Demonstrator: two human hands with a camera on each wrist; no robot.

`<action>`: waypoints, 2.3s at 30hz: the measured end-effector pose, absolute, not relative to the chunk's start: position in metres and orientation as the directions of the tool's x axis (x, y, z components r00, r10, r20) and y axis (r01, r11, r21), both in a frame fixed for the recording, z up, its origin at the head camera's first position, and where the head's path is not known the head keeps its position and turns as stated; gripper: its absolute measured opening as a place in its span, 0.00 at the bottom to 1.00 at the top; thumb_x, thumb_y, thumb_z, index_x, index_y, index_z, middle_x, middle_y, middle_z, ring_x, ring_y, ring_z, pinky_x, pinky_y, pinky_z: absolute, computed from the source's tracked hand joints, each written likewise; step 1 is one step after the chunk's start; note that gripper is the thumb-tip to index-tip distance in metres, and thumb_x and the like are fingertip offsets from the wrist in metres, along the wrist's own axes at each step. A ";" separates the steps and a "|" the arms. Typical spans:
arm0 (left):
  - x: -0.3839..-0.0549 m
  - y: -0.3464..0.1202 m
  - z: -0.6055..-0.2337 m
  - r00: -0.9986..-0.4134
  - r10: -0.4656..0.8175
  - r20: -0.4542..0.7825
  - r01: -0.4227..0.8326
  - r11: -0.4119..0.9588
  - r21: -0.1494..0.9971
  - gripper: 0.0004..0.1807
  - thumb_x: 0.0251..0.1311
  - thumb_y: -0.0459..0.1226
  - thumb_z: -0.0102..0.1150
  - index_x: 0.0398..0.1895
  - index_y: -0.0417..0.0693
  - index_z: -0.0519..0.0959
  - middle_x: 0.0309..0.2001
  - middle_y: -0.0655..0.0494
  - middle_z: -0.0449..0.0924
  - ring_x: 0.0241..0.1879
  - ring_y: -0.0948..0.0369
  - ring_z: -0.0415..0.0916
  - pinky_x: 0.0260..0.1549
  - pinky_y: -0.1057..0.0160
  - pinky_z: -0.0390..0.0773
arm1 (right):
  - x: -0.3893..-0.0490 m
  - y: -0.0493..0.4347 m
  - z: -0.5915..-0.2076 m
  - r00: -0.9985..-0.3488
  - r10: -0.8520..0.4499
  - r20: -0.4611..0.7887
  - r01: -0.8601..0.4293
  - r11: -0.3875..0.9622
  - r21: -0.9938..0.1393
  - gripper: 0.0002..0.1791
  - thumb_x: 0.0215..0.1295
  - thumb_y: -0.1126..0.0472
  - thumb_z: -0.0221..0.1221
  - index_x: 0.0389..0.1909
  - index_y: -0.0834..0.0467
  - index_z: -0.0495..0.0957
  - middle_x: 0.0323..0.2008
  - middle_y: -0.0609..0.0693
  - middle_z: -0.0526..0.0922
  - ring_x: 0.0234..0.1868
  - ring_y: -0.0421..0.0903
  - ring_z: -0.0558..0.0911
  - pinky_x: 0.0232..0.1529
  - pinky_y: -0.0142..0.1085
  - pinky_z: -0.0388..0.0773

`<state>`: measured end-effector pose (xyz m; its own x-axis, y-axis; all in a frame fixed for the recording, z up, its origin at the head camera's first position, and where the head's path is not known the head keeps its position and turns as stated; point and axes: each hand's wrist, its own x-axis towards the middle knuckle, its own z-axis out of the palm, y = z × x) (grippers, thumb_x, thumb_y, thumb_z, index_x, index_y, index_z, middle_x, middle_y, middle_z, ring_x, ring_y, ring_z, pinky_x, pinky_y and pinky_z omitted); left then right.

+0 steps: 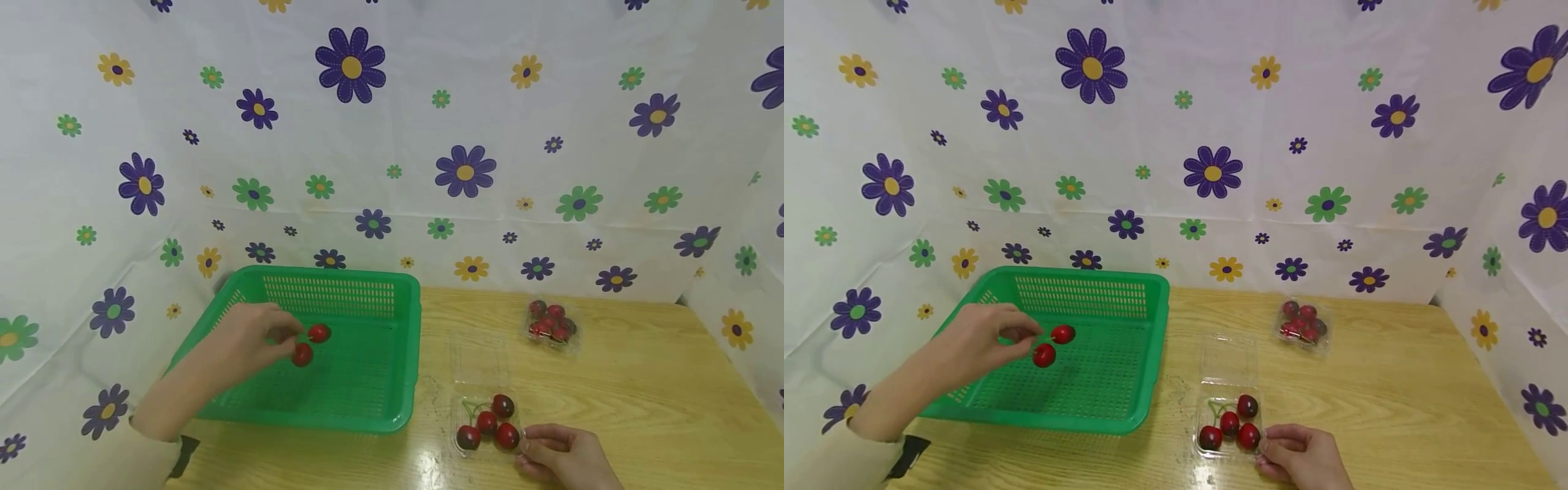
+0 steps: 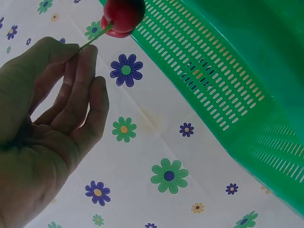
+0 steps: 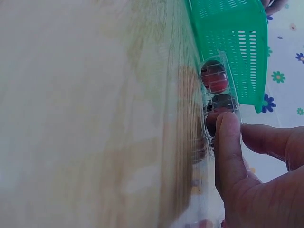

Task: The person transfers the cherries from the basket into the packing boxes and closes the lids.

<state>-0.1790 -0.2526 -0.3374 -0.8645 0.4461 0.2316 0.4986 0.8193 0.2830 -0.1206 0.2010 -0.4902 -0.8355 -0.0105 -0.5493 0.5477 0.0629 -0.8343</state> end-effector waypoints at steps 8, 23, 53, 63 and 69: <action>-0.172 -0.244 -0.341 -0.789 0.481 0.381 0.597 0.748 0.291 0.09 0.53 0.27 0.70 0.36 0.46 0.88 0.33 0.58 0.89 0.30 0.67 0.84 0.32 0.67 0.85 | -0.120 0.201 -0.490 -0.832 0.001 -0.555 0.555 0.037 -0.831 0.23 0.63 0.73 0.65 0.57 0.79 0.73 0.35 0.59 0.87 0.35 0.51 0.91 0.42 0.40 0.89; -0.166 -0.228 -0.344 -0.683 0.509 0.524 0.703 0.654 0.280 0.14 0.48 0.23 0.72 0.36 0.47 0.87 0.34 0.58 0.89 0.31 0.67 0.84 0.32 0.70 0.84 | -0.121 0.202 -0.492 -0.831 -0.012 -0.557 0.556 0.017 -0.831 0.23 0.63 0.73 0.65 0.56 0.79 0.74 0.35 0.59 0.87 0.35 0.51 0.91 0.43 0.40 0.89; -0.140 -0.169 -0.358 -0.478 0.521 0.707 0.870 0.391 0.300 0.18 0.43 0.21 0.75 0.38 0.43 0.87 0.34 0.56 0.89 0.32 0.66 0.85 0.37 0.78 0.82 | -0.118 0.201 -0.494 -0.840 -0.037 -0.542 0.538 0.076 -0.839 0.21 0.63 0.69 0.67 0.53 0.76 0.77 0.33 0.56 0.88 0.33 0.47 0.90 0.39 0.36 0.89; -0.136 -0.132 -0.371 -0.495 0.545 0.677 0.863 0.397 0.312 0.12 0.50 0.25 0.74 0.36 0.45 0.87 0.34 0.59 0.87 0.32 0.70 0.83 0.36 0.81 0.80 | -0.120 0.201 -0.494 -0.834 -0.014 -0.551 0.547 0.098 -0.831 0.20 0.63 0.70 0.66 0.53 0.76 0.77 0.33 0.56 0.88 0.34 0.47 0.90 0.40 0.38 0.89; -0.143 -0.115 -0.380 -0.537 0.564 0.628 0.843 0.385 0.376 0.08 0.56 0.26 0.71 0.37 0.44 0.87 0.34 0.59 0.87 0.33 0.71 0.82 0.36 0.83 0.78 | -0.120 0.204 -0.492 -0.840 -0.045 -0.540 0.536 0.075 -0.841 0.19 0.65 0.70 0.65 0.54 0.76 0.77 0.34 0.56 0.87 0.34 0.47 0.90 0.41 0.37 0.89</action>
<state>-0.1430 -0.1154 -0.3799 -0.5373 0.5635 0.6275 0.8429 0.3851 0.3758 -0.1202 0.2044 -0.4917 -0.8404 -0.0446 -0.5402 0.5364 0.0748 -0.8406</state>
